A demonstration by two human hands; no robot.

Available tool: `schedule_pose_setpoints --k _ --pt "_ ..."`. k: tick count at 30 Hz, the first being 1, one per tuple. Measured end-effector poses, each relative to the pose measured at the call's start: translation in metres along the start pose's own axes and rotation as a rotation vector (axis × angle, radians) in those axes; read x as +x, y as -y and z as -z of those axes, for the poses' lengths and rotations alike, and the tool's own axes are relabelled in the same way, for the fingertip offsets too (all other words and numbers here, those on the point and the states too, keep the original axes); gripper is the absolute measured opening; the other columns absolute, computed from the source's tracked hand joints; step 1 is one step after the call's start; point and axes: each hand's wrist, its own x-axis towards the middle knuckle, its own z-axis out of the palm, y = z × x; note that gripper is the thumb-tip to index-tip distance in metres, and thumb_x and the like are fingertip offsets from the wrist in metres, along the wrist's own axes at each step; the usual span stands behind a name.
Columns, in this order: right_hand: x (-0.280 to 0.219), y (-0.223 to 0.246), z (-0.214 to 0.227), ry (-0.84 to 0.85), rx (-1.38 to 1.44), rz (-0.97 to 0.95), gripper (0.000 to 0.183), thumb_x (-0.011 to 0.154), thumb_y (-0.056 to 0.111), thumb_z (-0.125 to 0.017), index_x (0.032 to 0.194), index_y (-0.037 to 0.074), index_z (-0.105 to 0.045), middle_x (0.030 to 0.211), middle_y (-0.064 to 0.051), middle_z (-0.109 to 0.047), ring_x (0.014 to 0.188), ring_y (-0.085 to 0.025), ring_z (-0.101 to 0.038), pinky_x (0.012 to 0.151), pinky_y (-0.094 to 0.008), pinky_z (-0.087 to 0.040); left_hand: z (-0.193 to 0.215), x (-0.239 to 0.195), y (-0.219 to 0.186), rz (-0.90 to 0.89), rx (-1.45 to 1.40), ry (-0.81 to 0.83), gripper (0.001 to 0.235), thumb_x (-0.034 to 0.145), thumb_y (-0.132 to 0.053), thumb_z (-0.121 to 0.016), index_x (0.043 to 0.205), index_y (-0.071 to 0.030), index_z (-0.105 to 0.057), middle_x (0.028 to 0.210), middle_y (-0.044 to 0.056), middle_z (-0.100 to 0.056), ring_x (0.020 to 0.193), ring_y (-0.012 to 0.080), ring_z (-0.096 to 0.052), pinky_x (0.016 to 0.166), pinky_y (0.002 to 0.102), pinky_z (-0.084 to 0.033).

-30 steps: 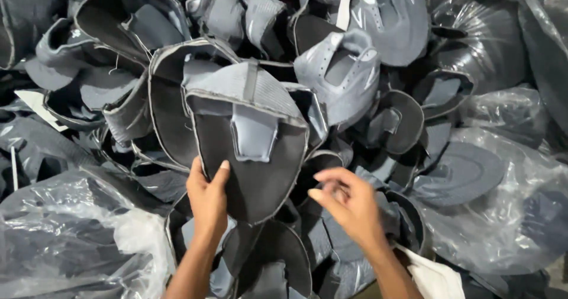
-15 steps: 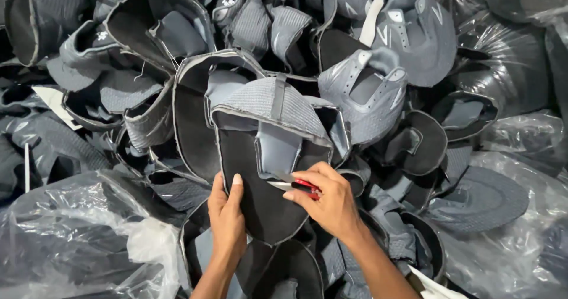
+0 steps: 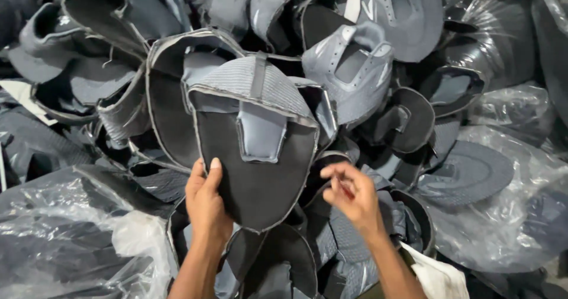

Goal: The person trims excess thread and material from manufactured shoe uppers using snips.

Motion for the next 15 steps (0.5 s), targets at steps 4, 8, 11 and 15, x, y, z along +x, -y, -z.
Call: schedule_pose_setpoints --k 4,8,11,15 --pt "-0.047 -0.049 -0.003 -0.029 0.101 -0.297 0.027 0.099 0.023 -0.069 0.100 -0.003 -0.074 0.069 0.001 -0.053 0.058 -0.003 -0.044 0.052 -0.021 -0.033 -0.015 -0.006 -0.021 0.076 -0.032 0.006 0.029 0.100 -0.012 -0.053 0.127 -0.006 -0.060 0.113 0.005 -0.071 0.097 0.0164 -0.068 0.086 0.034 -0.055" --pt "-0.037 -0.041 -0.018 -0.075 0.236 -0.421 0.041 0.101 0.033 -0.058 0.091 -0.005 -0.071 0.067 -0.007 -0.068 0.045 -0.007 -0.046 0.043 -0.024 -0.034 -0.017 -0.007 -0.024 0.044 -0.023 0.027 0.030 0.101 -0.009 -0.054 0.130 -0.006 -0.059 0.117 0.004 -0.070 0.098 0.0151 -0.067 0.086 0.033 -0.054" --pt "-0.016 -0.008 -0.022 -0.110 0.380 -0.339 0.045 0.103 0.036 -0.057 0.098 -0.006 -0.074 0.071 -0.008 -0.069 0.044 -0.007 -0.044 0.044 -0.024 -0.036 -0.018 -0.012 -0.030 0.008 -0.043 0.059 0.032 0.099 -0.007 -0.054 0.131 -0.007 -0.059 0.116 0.005 -0.071 0.099 0.0155 -0.068 0.087 0.033 -0.054" --pt "0.003 0.017 -0.019 -0.104 0.682 -0.405 0.024 0.093 0.027 -0.062 0.100 0.004 -0.065 0.074 0.000 -0.064 0.041 -0.004 -0.038 0.040 -0.023 -0.030 -0.018 -0.016 -0.028 -0.046 -0.061 0.183 0.034 0.099 -0.006 -0.056 0.133 -0.005 -0.059 0.117 0.006 -0.071 0.101 0.0153 -0.067 0.088 0.033 -0.054"
